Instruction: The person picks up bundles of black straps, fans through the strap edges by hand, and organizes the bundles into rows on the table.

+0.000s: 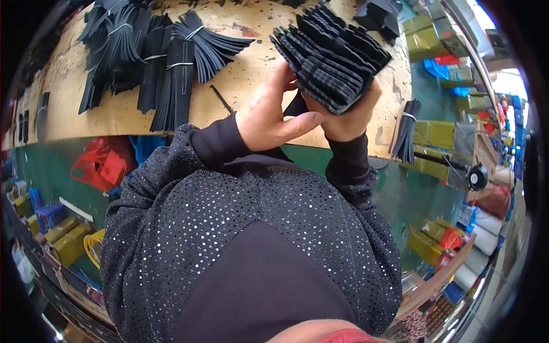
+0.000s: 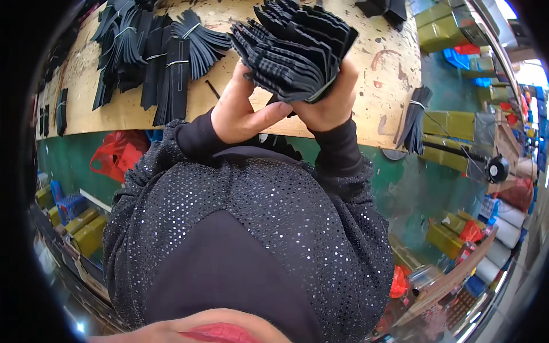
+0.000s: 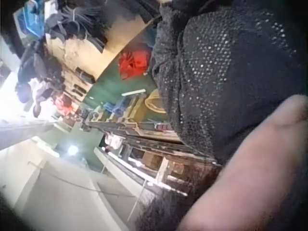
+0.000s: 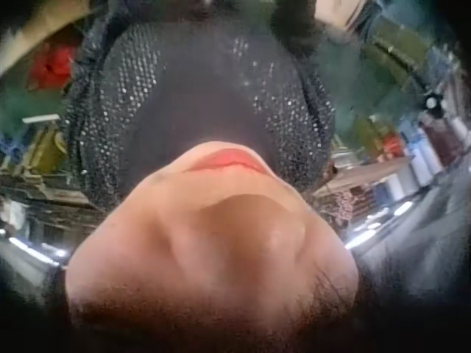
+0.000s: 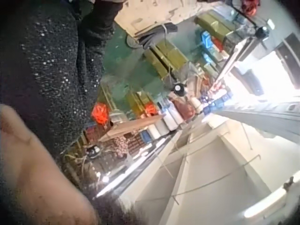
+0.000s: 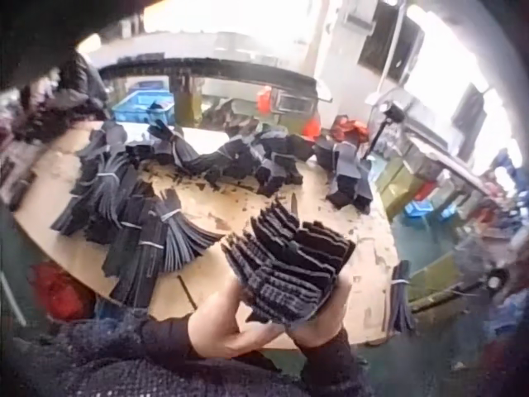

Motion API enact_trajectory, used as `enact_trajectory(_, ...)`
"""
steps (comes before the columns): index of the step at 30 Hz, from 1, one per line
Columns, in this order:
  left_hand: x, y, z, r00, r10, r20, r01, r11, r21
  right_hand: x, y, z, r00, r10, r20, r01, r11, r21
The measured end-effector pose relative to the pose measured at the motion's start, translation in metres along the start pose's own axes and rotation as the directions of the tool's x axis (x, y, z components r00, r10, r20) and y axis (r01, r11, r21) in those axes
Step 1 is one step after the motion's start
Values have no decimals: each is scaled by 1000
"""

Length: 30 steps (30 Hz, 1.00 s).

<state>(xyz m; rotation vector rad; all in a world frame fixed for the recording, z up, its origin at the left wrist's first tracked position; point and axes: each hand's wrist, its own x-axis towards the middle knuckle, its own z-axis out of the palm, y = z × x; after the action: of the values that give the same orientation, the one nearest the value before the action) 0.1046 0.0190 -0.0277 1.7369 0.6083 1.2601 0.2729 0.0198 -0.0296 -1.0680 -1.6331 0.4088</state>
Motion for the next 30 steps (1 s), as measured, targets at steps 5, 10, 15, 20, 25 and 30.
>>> enact_trajectory(5,-9,2,-11,997,41,61,-53,976,210,5,2,14,971,-235,-34,237,968,79)
enact_trajectory(10,-9,7,-21,992,128,14,-125,926,356,8,-6,24,996,-67,64,50,972,228)
enact_trajectory(15,-19,-5,-16,991,44,-125,-26,990,142,3,-4,33,994,-84,74,63,968,243)
enact_trajectory(20,-21,3,-17,967,73,-243,-57,996,74,-2,-12,39,995,-87,48,72,964,255)
enact_trajectory(25,-24,6,-24,965,67,-252,-41,994,105,-5,-18,41,991,-53,124,28,981,193)
enact_trajectory(30,-28,3,-34,968,51,-246,-35,997,69,-14,-21,51,994,29,108,-48,983,178)
